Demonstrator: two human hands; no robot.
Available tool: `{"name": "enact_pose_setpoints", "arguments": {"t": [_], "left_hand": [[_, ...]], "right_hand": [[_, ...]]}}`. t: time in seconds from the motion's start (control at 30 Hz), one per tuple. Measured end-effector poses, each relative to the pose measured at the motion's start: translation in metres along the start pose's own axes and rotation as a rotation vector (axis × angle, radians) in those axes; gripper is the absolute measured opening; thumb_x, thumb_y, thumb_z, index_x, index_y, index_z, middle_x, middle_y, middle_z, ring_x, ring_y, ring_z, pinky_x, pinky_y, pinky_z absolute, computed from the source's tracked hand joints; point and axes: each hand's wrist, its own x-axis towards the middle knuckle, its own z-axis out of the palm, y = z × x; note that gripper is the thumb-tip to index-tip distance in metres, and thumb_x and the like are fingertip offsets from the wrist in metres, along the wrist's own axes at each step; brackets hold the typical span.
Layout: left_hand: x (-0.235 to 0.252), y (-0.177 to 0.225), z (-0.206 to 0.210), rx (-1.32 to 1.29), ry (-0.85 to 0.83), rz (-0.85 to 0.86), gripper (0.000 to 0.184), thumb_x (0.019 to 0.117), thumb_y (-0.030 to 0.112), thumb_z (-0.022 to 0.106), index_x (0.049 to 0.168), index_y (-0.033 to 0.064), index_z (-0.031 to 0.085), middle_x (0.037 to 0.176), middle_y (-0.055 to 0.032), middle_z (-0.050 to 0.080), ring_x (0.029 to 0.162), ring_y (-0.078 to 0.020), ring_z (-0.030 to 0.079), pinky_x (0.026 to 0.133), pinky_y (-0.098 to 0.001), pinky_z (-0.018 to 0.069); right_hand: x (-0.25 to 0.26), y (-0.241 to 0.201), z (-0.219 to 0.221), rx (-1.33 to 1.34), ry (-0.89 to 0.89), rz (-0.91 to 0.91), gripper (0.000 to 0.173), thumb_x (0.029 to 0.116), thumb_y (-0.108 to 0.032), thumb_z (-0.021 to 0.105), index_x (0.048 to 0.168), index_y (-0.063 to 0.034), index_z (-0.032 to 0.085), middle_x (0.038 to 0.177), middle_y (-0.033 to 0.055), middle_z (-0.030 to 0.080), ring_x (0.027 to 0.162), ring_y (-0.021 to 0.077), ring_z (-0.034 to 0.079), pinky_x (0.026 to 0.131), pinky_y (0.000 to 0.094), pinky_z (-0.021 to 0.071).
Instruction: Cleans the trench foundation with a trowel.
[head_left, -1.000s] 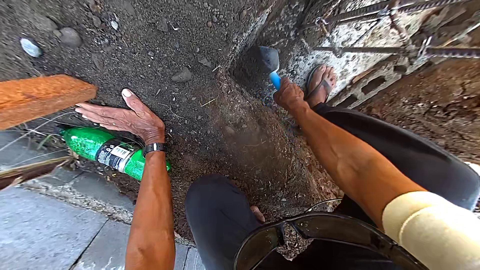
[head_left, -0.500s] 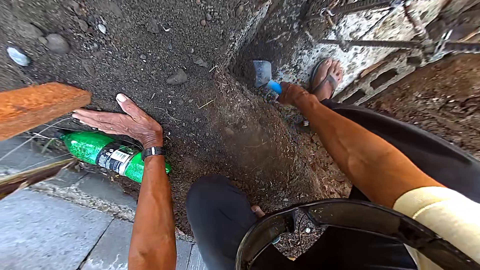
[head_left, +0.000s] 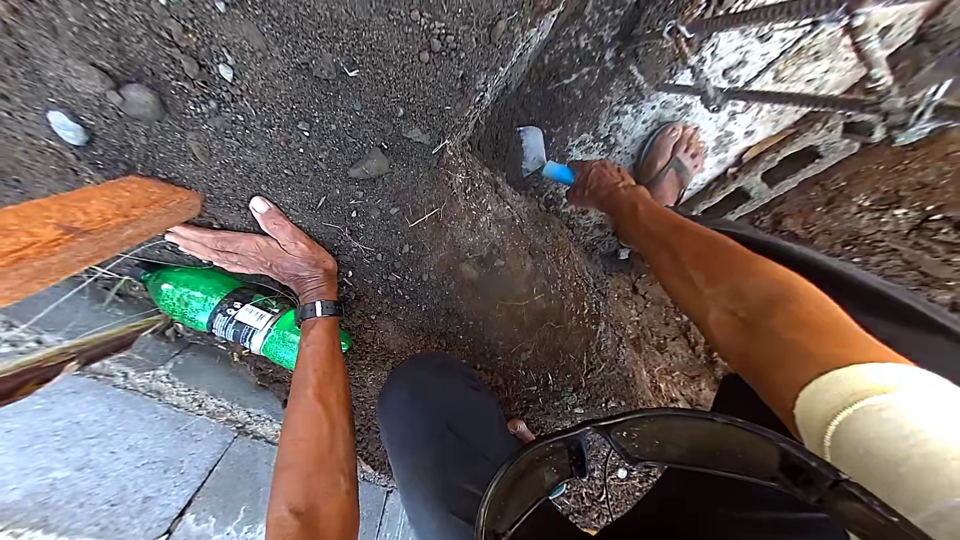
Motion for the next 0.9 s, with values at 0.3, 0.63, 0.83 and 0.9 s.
{"name": "enact_pose_setpoints", "arguments": {"t": [0.3, 0.63, 0.83, 0.9], "left_hand": [[0.001, -0.003, 0.0, 0.036, 0.007, -0.015, 0.102, 0.0998, 0.064, 0.041, 0.16, -0.01, 0.006, 0.167, -0.0321, 0.006, 0.158, -0.0394, 0.007, 0.127, -0.0474, 0.0048], [0.002, -0.001, -0.004, 0.043, 0.012, -0.047, 0.107, 0.0964, 0.069, 0.041, 0.161, -0.0089, 0.008, 0.168, -0.0314, 0.007, 0.157, -0.0421, 0.006, 0.126, -0.0535, 0.0026], [-0.016, -0.018, -0.018, 0.074, -0.174, -0.055, 0.109, 0.0982, 0.069, 0.039, 0.16, -0.0078, -0.006, 0.168, -0.0298, -0.01, 0.158, -0.041, -0.002, 0.126, -0.0555, 0.0029], [-0.016, -0.015, -0.018, 0.065, -0.171, -0.048, 0.109, 0.0984, 0.069, 0.038, 0.159, -0.0098, -0.006, 0.167, -0.0314, -0.01, 0.158, -0.0422, -0.003, 0.126, -0.0561, 0.0014]], "right_hand": [[-0.041, 0.001, -0.003, 0.066, -0.017, 0.015, 0.042, 0.0899, -0.027, 0.071, 0.128, -0.0112, 0.065, 0.116, 0.0264, 0.069, 0.111, 0.0487, 0.065, 0.085, 0.0754, 0.0488], [-0.214, -0.045, -0.09, 0.103, 0.188, 0.135, 0.04, 0.0878, -0.034, 0.069, 0.122, -0.0139, 0.064, 0.103, 0.0253, 0.07, 0.097, 0.0484, 0.068, 0.073, 0.0739, 0.0506], [-0.348, -0.166, -0.185, 0.124, 0.434, -0.067, 0.024, 0.0883, -0.028, 0.064, 0.109, -0.0159, 0.06, 0.069, 0.0131, 0.059, 0.057, 0.0371, 0.06, 0.045, 0.0565, 0.0411], [-0.377, -0.228, -0.207, 0.199, 0.483, -0.17, 0.028, 0.0921, -0.026, 0.064, 0.117, -0.015, 0.058, 0.07, 0.0092, 0.059, 0.055, 0.0308, 0.06, 0.043, 0.0505, 0.0437]]}}
